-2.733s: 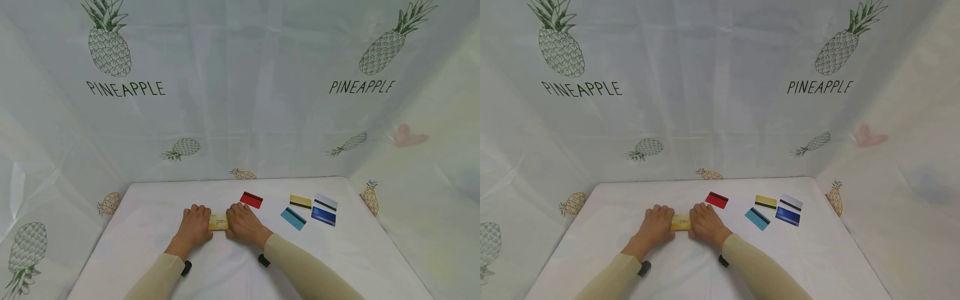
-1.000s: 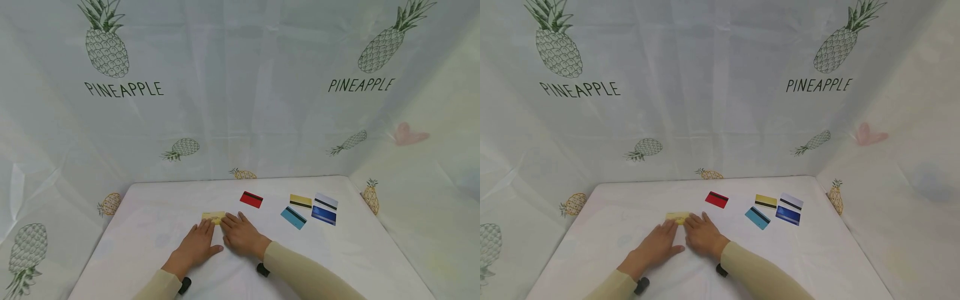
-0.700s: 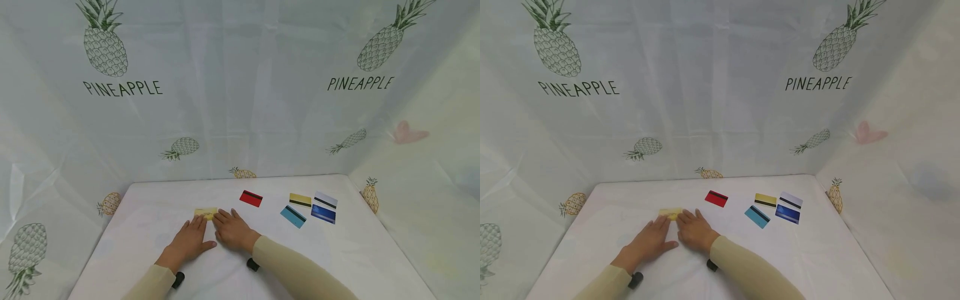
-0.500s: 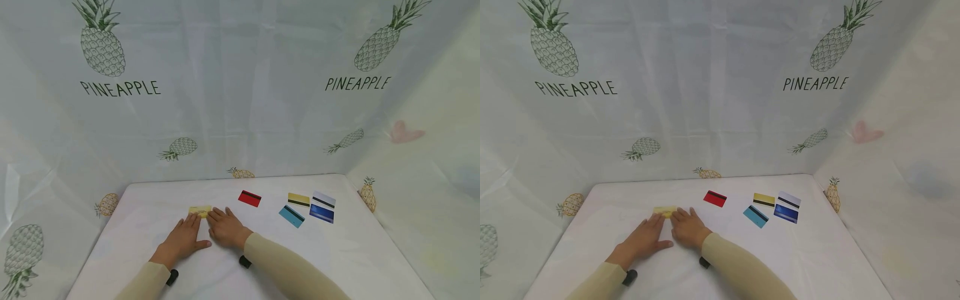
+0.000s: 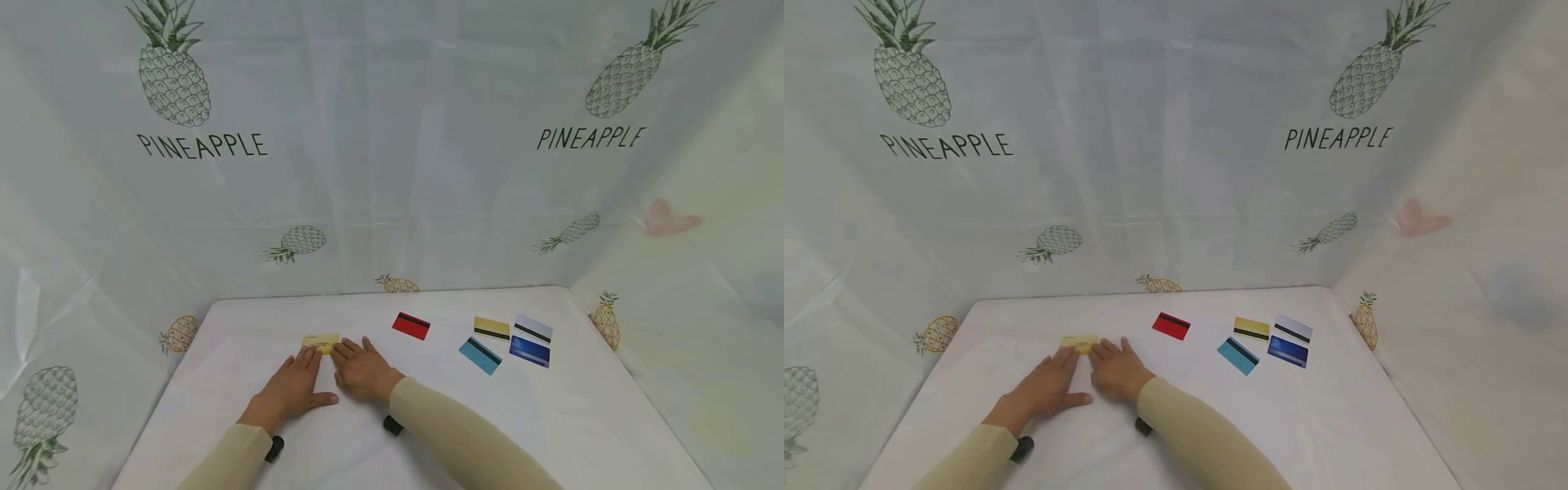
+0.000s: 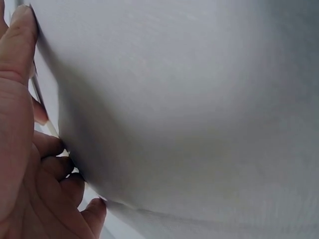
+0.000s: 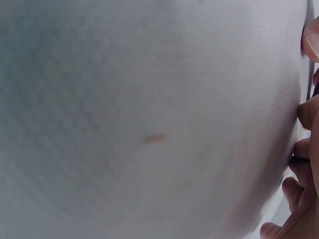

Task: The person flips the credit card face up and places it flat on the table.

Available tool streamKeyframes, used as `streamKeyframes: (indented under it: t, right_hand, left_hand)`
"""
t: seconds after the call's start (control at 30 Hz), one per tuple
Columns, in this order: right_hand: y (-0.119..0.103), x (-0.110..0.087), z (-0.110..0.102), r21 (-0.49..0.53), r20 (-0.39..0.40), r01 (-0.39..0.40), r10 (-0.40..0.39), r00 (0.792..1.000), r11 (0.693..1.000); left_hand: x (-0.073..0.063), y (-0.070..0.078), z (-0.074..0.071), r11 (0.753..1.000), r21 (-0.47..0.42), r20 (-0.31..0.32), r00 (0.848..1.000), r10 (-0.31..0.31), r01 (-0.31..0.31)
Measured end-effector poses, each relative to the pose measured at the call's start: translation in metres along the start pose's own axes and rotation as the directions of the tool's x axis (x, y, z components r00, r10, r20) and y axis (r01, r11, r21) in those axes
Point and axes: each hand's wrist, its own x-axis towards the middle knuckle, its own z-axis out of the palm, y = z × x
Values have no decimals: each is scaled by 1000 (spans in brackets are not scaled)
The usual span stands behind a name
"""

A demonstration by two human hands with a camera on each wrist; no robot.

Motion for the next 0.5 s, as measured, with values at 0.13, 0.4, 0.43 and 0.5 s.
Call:
streamKeyframes:
  t: [0.13,0.4,0.43,0.5]
  right_hand:
    - [0,1,-1,5,-7,6,-6,1000,1000]
    - [0,0,-3,7,4,13,-13,1000,1000]
    - [1,0,-3,8,4,13,-13,1000,1000]
    - [2,0,-3,13,2,15,-15,1000,1000]
  left_hand:
    - [0,-1,-1,1000,14,5,1000,-3,3]
    - [-1,-1,-2,1000,12,-1,1000,-2,2]
    - [-1,-2,-2,1000,7,-2,1000,-2,2]
    - [-1,-2,-2,1000,3,2,1000,-5,5]
